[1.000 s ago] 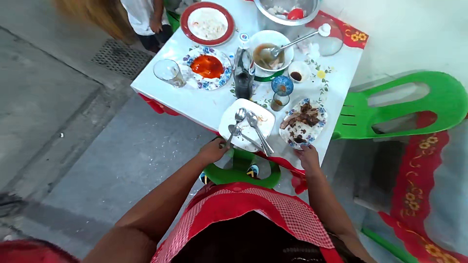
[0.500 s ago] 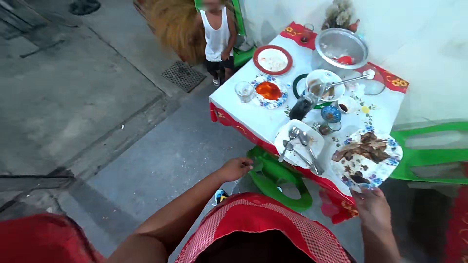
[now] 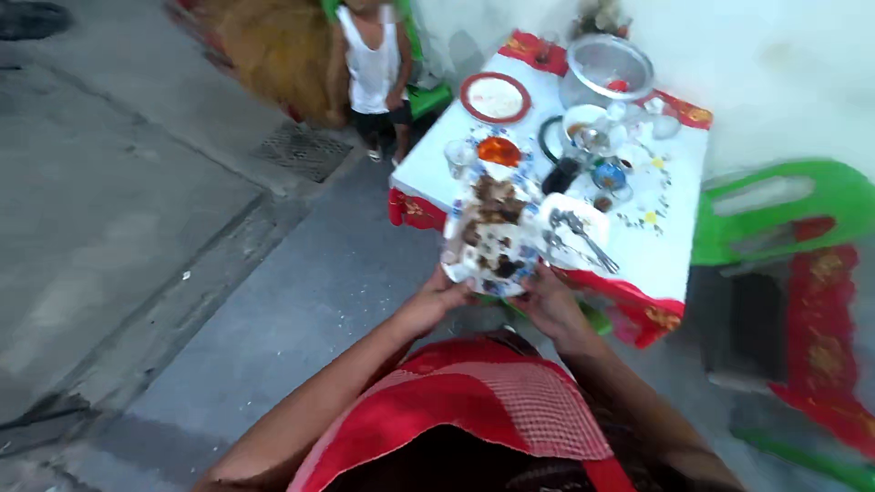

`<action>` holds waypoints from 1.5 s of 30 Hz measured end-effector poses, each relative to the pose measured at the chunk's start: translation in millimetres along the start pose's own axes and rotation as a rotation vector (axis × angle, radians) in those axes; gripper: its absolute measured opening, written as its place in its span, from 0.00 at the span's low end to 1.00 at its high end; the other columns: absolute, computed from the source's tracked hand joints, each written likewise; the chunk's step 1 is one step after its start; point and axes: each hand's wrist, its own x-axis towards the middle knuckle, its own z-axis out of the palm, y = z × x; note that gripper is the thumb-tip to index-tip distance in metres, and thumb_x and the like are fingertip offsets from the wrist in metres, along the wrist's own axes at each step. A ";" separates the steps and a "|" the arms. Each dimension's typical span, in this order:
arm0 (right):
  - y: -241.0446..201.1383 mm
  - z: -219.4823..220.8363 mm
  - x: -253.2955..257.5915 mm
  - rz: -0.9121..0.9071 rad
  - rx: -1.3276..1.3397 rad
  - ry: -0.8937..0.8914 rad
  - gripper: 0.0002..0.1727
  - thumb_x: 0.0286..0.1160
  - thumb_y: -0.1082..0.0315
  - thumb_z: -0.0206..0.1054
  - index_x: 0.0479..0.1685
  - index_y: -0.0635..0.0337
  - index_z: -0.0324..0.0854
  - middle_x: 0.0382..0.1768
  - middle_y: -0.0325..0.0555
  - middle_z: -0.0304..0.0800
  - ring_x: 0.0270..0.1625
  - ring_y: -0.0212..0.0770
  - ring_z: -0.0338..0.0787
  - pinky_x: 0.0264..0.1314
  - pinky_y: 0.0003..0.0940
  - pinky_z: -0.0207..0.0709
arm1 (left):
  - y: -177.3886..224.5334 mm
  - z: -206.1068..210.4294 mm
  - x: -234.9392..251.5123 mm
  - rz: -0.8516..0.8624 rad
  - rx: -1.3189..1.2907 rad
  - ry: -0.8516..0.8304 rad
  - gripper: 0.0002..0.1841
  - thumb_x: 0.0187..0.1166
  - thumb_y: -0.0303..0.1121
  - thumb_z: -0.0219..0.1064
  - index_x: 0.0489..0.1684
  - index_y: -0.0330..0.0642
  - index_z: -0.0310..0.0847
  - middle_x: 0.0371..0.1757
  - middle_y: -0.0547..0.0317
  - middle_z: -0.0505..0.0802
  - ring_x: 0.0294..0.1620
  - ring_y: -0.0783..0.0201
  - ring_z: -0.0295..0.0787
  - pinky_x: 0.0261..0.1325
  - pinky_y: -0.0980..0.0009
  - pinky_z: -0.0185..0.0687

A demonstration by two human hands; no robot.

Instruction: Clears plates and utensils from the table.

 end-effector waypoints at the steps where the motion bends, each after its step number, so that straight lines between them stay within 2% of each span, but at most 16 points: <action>1: 3.2 5.9 0.1 0.022 -0.003 -0.015 0.21 0.85 0.80 0.52 0.75 0.60 0.63 0.50 0.52 0.86 0.44 0.45 0.93 0.47 0.43 0.90 | -4.0 -4.9 -3.2 0.021 -0.016 0.021 0.29 0.87 0.30 0.57 0.86 0.40 0.53 0.61 0.56 0.91 0.56 0.63 0.93 0.62 0.62 0.91; 6: -2.4 23.1 13.8 0.076 -0.166 -0.165 0.18 0.86 0.77 0.57 0.71 0.57 0.66 0.48 0.49 0.88 0.40 0.43 0.93 0.42 0.38 0.90 | -7.7 -25.3 6.8 0.062 -0.170 0.164 0.21 0.88 0.25 0.51 0.78 0.43 0.61 0.58 0.58 0.92 0.54 0.61 0.95 0.61 0.59 0.93; 9: -26.5 6.7 31.8 0.023 -0.508 -0.276 0.17 0.89 0.68 0.57 0.71 0.62 0.75 0.49 0.47 0.92 0.40 0.37 0.94 0.44 0.33 0.89 | 3.1 -45.6 18.2 0.047 -0.292 0.176 0.17 0.88 0.25 0.48 0.72 0.46 0.68 0.56 0.58 0.94 0.53 0.61 0.95 0.60 0.61 0.93; 10: -35.0 -4.8 41.8 -0.030 -0.680 -0.225 0.17 0.89 0.66 0.59 0.69 0.62 0.78 0.50 0.47 0.93 0.41 0.36 0.92 0.45 0.34 0.88 | 6.2 -53.5 22.3 0.041 -0.301 0.169 0.16 0.88 0.26 0.48 0.70 0.47 0.70 0.55 0.58 0.94 0.52 0.61 0.95 0.60 0.61 0.93; 12: -41.4 -41.5 80.6 -0.124 -0.954 -0.007 0.17 0.86 0.62 0.63 0.63 0.63 0.84 0.50 0.53 0.93 0.46 0.45 0.93 0.51 0.47 0.88 | 13.2 -68.7 32.1 0.034 -0.302 0.163 0.15 0.88 0.26 0.48 0.68 0.47 0.71 0.55 0.57 0.95 0.52 0.60 0.96 0.59 0.60 0.93; 13: -41.2 -61.4 103.6 -0.123 -1.026 0.102 0.17 0.85 0.60 0.65 0.61 0.63 0.85 0.52 0.56 0.92 0.50 0.52 0.93 0.56 0.56 0.86 | 18.2 -76.3 36.9 0.036 -0.296 0.167 0.16 0.87 0.26 0.48 0.68 0.47 0.71 0.55 0.57 0.95 0.52 0.60 0.96 0.59 0.60 0.93; 15: -36.0 -90.1 141.5 -0.098 -1.040 0.253 0.18 0.83 0.58 0.68 0.58 0.63 0.86 0.52 0.60 0.91 0.49 0.56 0.92 0.54 0.59 0.85 | 30.3 -93.8 46.3 0.055 -0.290 0.181 0.16 0.87 0.28 0.51 0.69 0.47 0.71 0.55 0.55 0.95 0.53 0.59 0.96 0.60 0.59 0.93; 17: -34.9 -102.6 164.9 -0.028 -1.074 0.340 0.20 0.81 0.56 0.70 0.61 0.63 0.84 0.53 0.60 0.90 0.48 0.55 0.91 0.55 0.57 0.85 | 43.9 -112.1 55.5 0.074 -0.274 0.198 0.17 0.87 0.32 0.53 0.71 0.48 0.70 0.56 0.55 0.94 0.53 0.59 0.95 0.60 0.59 0.93; 21: -39.8 -102.9 177.9 0.176 -1.361 0.400 0.34 0.76 0.51 0.73 0.76 0.63 0.76 0.66 0.66 0.85 0.69 0.65 0.86 0.72 0.68 0.75 | 69.6 -141.2 80.8 0.094 -0.255 0.264 0.15 0.87 0.33 0.49 0.67 0.48 0.72 0.53 0.57 0.95 0.51 0.62 0.96 0.57 0.62 0.93; 23: -36.4 -98.4 179.6 0.214 -1.395 0.403 0.37 0.74 0.50 0.75 0.77 0.65 0.73 0.69 0.69 0.82 0.71 0.67 0.84 0.72 0.69 0.74 | 82.1 -150.7 96.1 0.084 -0.265 0.316 0.15 0.88 0.31 0.45 0.66 0.48 0.72 0.53 0.57 0.95 0.50 0.62 0.96 0.57 0.62 0.93; 26: -33.3 -92.0 181.1 0.222 -1.411 0.419 0.35 0.72 0.50 0.76 0.74 0.65 0.77 0.70 0.70 0.82 0.72 0.69 0.82 0.72 0.70 0.73 | 98.5 -165.5 126.2 0.042 -0.277 0.372 0.16 0.91 0.30 0.41 0.67 0.44 0.71 0.53 0.55 0.94 0.50 0.61 0.95 0.57 0.61 0.93; 29: -33.6 -83.7 181.5 0.204 -1.375 0.393 0.35 0.71 0.52 0.79 0.71 0.68 0.79 0.69 0.71 0.81 0.72 0.68 0.81 0.74 0.69 0.72 | 112.5 -184.3 163.5 0.010 -0.235 0.335 0.15 0.93 0.31 0.43 0.70 0.44 0.69 0.55 0.55 0.93 0.51 0.61 0.94 0.57 0.61 0.92; 33: -25.2 -68.9 192.5 0.273 -1.363 0.481 0.37 0.70 0.54 0.80 0.75 0.66 0.76 0.70 0.72 0.80 0.70 0.69 0.83 0.71 0.68 0.75 | 128.8 -213.4 213.5 -0.035 -0.169 0.255 0.15 0.93 0.32 0.46 0.72 0.43 0.69 0.55 0.54 0.93 0.51 0.59 0.94 0.57 0.60 0.92; 37: -21.1 -53.6 198.8 0.344 -1.366 0.591 0.31 0.73 0.62 0.76 0.75 0.66 0.77 0.69 0.71 0.82 0.72 0.69 0.82 0.73 0.70 0.73 | 151.4 -240.4 260.8 -0.102 -0.129 0.166 0.15 0.94 0.31 0.47 0.73 0.41 0.67 0.52 0.54 0.93 0.48 0.61 0.94 0.55 0.62 0.92; 42: -30.2 -30.6 186.4 0.260 -1.181 0.832 0.21 0.86 0.74 0.56 0.74 0.68 0.77 0.64 0.74 0.86 0.67 0.74 0.85 0.70 0.74 0.72 | 175.4 -278.1 315.2 -0.195 -0.063 0.108 0.17 0.94 0.31 0.49 0.76 0.40 0.65 0.50 0.53 0.92 0.44 0.62 0.94 0.52 0.64 0.92; 45: -34.2 -8.4 170.6 0.123 -1.041 0.891 0.20 0.85 0.76 0.56 0.73 0.69 0.77 0.55 0.72 0.87 0.53 0.69 0.88 0.56 0.70 0.78 | 181.4 -300.0 346.4 -0.225 -0.018 0.035 0.17 0.94 0.33 0.49 0.76 0.41 0.66 0.51 0.53 0.93 0.45 0.62 0.94 0.52 0.64 0.92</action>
